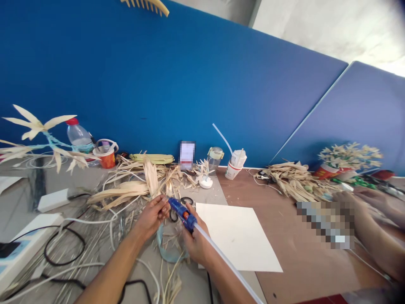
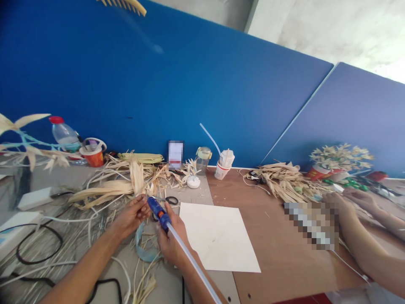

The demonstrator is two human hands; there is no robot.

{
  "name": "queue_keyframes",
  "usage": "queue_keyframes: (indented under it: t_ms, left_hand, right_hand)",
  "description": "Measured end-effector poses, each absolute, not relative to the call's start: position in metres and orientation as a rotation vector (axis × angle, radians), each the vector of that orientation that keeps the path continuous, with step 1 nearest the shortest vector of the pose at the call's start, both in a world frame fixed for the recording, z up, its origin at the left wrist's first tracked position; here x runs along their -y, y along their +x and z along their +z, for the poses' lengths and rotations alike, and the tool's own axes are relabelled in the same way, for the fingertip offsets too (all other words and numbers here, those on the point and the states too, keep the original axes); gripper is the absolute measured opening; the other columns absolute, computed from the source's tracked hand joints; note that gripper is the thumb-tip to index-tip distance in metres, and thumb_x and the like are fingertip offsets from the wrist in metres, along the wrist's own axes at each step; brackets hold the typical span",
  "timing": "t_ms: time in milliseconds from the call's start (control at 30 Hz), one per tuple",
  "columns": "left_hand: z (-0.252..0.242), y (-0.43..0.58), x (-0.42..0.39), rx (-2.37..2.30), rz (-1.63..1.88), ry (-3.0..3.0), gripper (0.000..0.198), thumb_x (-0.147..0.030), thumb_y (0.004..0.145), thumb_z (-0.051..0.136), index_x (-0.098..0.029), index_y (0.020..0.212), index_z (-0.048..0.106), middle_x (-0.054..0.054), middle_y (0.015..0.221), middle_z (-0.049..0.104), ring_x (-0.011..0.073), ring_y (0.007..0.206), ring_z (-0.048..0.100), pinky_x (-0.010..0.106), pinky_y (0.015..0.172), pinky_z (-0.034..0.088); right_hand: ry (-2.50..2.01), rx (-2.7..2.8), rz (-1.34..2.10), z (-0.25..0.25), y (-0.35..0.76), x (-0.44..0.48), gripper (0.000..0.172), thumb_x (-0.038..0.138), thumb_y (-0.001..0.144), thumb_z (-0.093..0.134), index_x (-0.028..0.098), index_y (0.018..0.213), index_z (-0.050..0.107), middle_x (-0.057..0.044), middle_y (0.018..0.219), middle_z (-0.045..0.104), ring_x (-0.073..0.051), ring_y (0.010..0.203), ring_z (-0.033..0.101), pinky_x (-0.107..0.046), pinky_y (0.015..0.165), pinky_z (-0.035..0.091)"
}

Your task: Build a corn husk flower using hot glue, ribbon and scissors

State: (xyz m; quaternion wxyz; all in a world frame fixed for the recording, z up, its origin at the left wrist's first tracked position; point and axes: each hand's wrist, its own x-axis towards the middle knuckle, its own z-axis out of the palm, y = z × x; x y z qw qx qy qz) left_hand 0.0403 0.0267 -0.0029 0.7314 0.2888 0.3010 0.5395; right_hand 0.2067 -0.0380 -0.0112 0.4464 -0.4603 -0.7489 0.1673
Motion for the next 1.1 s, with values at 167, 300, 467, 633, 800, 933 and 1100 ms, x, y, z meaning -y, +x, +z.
queue_keyframes:
  t_ms: [167, 300, 467, 633, 800, 933, 1100]
  left_hand:
    - [0.000, 0.041, -0.026, -0.680, 1.191, 0.615, 0.025, -0.023, 0.068, 0.074, -0.016, 0.071, 0.050, -0.008, 0.048, 0.045, 0.0025, 0.040, 0.032, 0.016, 0.044, 0.030]
    - [0.003, 0.040, -0.025, -0.661, 1.187, 0.625, 0.025, -0.022, 0.069, 0.073, -0.016, 0.068, 0.049, -0.008, 0.048, 0.045, 0.0029, 0.041, 0.032, 0.016, 0.044, 0.031]
    - [0.001, 0.038, -0.026, -0.645, 1.172, 0.628, 0.016, -0.023, 0.073, 0.070, -0.014, 0.074, 0.057, -0.007, 0.051, 0.044, 0.0023, 0.042, 0.031, 0.015, 0.045, 0.032]
    - [0.003, 0.037, -0.025, -0.623, 1.164, 0.601, 0.017, -0.023, 0.072, 0.072, -0.010, 0.079, 0.063, -0.006, 0.052, 0.046, 0.0016, 0.042, 0.032, 0.015, 0.046, 0.034]
    - [0.005, 0.037, -0.025, -0.567, 1.166, 0.578, 0.020, -0.025, 0.071, 0.072, -0.009, 0.079, 0.064, -0.005, 0.053, 0.047, 0.0019, 0.042, 0.032, 0.015, 0.043, 0.031]
    - [0.005, 0.038, -0.025, -0.560, 1.174, 0.581, 0.021, -0.028, 0.072, 0.072, -0.009, 0.077, 0.064, -0.005, 0.052, 0.046, 0.0019, 0.042, 0.030, 0.015, 0.043, 0.030]
    - [0.005, 0.037, -0.025, -0.583, 1.173, 0.581, 0.021, -0.029, 0.073, 0.070, -0.010, 0.077, 0.063, -0.008, 0.049, 0.036, 0.0020, 0.042, 0.025, 0.015, 0.043, 0.029]
  right_hand:
    - [-1.161, 1.842, 0.498, -0.008, 0.209, 0.041, 0.062, 0.019, 0.083, 0.048, 0.017, 0.141, 0.027, -0.013, 0.125, 0.056, -0.026, 0.110, 0.056, -0.040, 0.094, 0.046]
    - [-1.171, 1.769, 0.688, -0.001, 0.212, 0.045, 0.059, 0.021, 0.082, 0.050, 0.017, 0.138, 0.033, -0.012, 0.121, 0.058, -0.025, 0.108, 0.056, -0.039, 0.093, 0.045]
    - [-1.173, 1.476, 1.007, 0.007, 0.218, 0.044, 0.041, 0.027, 0.080, 0.054, 0.018, 0.120, 0.050, -0.005, 0.092, 0.063, -0.018, 0.079, 0.058, -0.029, 0.071, 0.048]
    - [-1.229, 1.075, 1.225, 0.014, 0.236, 0.044, 0.027, 0.041, 0.072, 0.064, 0.015, 0.074, 0.058, 0.000, 0.061, 0.053, -0.010, 0.052, 0.043, -0.022, 0.048, 0.035]
    - [-0.947, 0.768, 1.546, 0.024, 0.262, 0.052, 0.033, 0.044, 0.071, 0.067, 0.014, 0.083, 0.061, 0.001, 0.057, 0.051, -0.010, 0.051, 0.045, -0.023, 0.052, 0.035]
    - [-0.999, 0.581, 1.669, 0.022, 0.280, 0.056, 0.039, 0.043, 0.067, 0.071, 0.014, 0.090, 0.062, 0.002, 0.062, 0.051, -0.009, 0.049, 0.047, -0.024, 0.049, 0.036]
    - [-1.284, 0.565, 1.622, 0.009, 0.297, 0.053, 0.036, 0.047, 0.071, 0.067, 0.013, 0.075, 0.058, 0.001, 0.057, 0.051, -0.010, 0.046, 0.049, -0.022, 0.044, 0.037]
